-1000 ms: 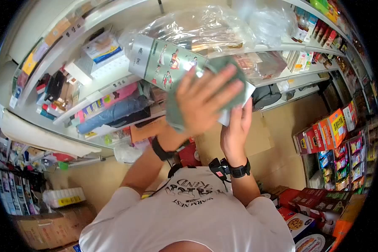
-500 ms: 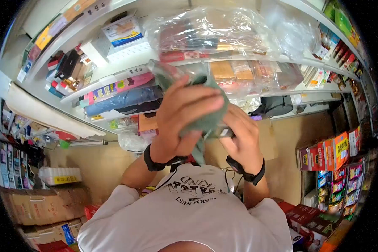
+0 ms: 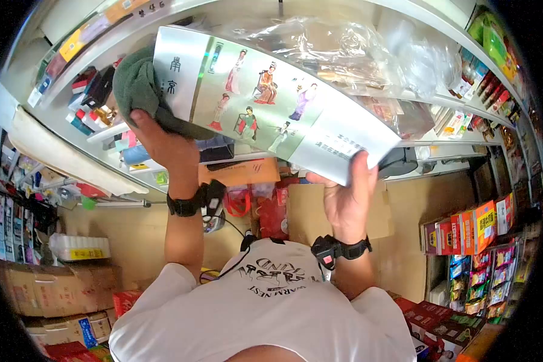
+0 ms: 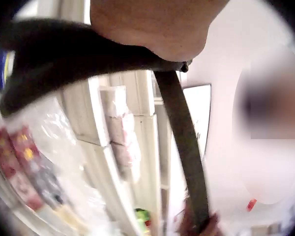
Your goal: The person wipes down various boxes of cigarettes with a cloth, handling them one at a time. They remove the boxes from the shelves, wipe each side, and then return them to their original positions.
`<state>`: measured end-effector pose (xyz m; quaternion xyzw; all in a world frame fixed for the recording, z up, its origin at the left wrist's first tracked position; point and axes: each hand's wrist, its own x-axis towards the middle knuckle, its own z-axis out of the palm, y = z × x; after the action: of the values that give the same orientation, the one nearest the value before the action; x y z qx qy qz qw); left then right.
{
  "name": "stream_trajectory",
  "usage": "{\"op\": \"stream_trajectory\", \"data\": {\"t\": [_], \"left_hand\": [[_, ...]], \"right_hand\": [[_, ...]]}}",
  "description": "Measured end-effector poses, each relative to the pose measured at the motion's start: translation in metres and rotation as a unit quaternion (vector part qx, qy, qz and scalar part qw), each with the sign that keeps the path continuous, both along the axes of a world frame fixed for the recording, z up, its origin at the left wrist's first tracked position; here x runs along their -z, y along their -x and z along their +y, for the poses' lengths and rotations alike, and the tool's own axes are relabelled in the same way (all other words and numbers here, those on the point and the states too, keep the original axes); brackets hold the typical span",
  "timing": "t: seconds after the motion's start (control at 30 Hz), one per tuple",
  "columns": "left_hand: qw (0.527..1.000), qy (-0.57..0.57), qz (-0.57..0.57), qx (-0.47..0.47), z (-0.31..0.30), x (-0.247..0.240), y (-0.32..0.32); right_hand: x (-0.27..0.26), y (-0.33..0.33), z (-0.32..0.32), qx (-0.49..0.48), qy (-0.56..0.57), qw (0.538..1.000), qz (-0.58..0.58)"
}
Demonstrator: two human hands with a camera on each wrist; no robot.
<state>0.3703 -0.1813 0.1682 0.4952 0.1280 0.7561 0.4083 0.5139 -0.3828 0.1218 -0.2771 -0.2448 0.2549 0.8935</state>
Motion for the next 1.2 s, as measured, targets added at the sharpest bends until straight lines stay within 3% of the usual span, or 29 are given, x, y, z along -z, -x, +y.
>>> {"op": "stream_trajectory", "data": {"t": [0.03,0.1,0.17,0.2,0.23,0.27,0.3,0.37,0.4,0.43,0.5,0.6,0.63,0.67,0.7,0.73,0.8,0.83,0.9,0.97,1.0,1.13,1.2], "left_hand": [[1.0,0.0,-0.001,-0.002,-0.01,-0.008,-0.003],[0.961,0.111,-0.168,0.191,-0.031,-0.019,-0.009],[0.949,0.11,-0.187,0.228,-0.035,-0.014,-0.011],[0.989,0.018,-0.09,0.112,-0.034,0.0,-0.011],[0.997,-0.075,0.009,-0.008,-0.034,0.012,-0.01],[0.972,-0.166,0.107,-0.128,-0.034,0.02,-0.008],[0.944,-0.243,0.177,-0.135,-0.036,0.016,0.003],[0.978,-0.138,0.14,-0.064,-0.063,0.006,-0.005],[0.976,-0.163,0.071,0.122,-0.051,-0.007,-0.014],[0.976,-0.163,0.071,0.124,-0.054,-0.005,-0.014],[0.963,-0.216,0.159,-0.018,-0.068,0.004,-0.017],[0.889,-0.282,0.278,-0.229,-0.084,0.025,-0.021],[0.89,-0.282,0.277,-0.229,-0.078,0.04,-0.025],[0.959,-0.147,0.229,0.078,-0.067,0.06,-0.031],[0.914,0.005,0.154,0.375,-0.064,0.059,-0.033],[0.915,0.005,0.154,0.374,-0.067,0.06,-0.037],[0.94,0.024,0.276,0.201,-0.077,0.054,-0.048],[0.941,0.024,0.275,0.198,-0.07,0.058,-0.049],[0.934,-0.062,0.335,0.108,-0.05,0.068,-0.048],[0.931,-0.012,0.337,0.143,-0.045,0.072,-0.037],[0.924,0.033,0.336,0.18,-0.043,0.072,-0.033],[0.928,0.063,0.315,0.187,-0.04,0.064,-0.017],[0.92,0.116,0.275,0.254,-0.034,0.061,-0.008]], "right_hand": [[0.002,0.004,0.005,-0.026,0.007,0.999,0.043],[0.008,0.004,0.018,-0.075,0.082,0.988,0.108],[0.018,0.005,0.028,-0.052,0.163,0.985,0.033],[0.019,0.003,0.028,-0.086,0.195,0.977,0.012],[0.022,0.003,0.029,-0.083,0.195,0.977,0.011],[0.025,0.004,0.031,-0.098,0.224,0.97,-0.009],[0.026,0.006,0.033,-0.114,0.253,0.96,-0.028],[0.029,0.012,0.036,-0.139,0.24,0.961,-0.021],[0.033,0.015,0.039,-0.127,0.236,0.962,-0.045],[0.033,0.017,0.042,-0.115,0.233,0.963,-0.069],[0.028,0.021,0.045,-0.098,0.237,0.964,-0.077],[0.025,0.025,0.05,-0.09,0.207,0.972,-0.07],[0.024,0.03,0.053,-0.133,0.187,0.973,-0.023],[0.023,0.034,0.056,-0.175,0.165,0.97,0.023],[0.023,0.036,0.057,-0.218,0.143,0.963,0.07],[0.029,0.037,0.06,-0.223,0.123,0.964,0.072],[0.023,0.04,0.056,-0.206,0.099,0.972,0.061],[0.02,0.041,0.055,-0.187,0.077,0.978,0.052],[0.033,0.035,0.052,-0.219,0.048,0.973,0.051],[0.045,0.035,0.039,-0.286,-0.026,0.958,-0.01],[0.054,0.036,0.033,-0.218,0.032,0.975,-0.035],[0.058,0.027,-0.004,-0.293,0.052,0.954,-0.041],[0.06,0.024,-0.018,-0.323,0.056,0.943,-0.052]]}}
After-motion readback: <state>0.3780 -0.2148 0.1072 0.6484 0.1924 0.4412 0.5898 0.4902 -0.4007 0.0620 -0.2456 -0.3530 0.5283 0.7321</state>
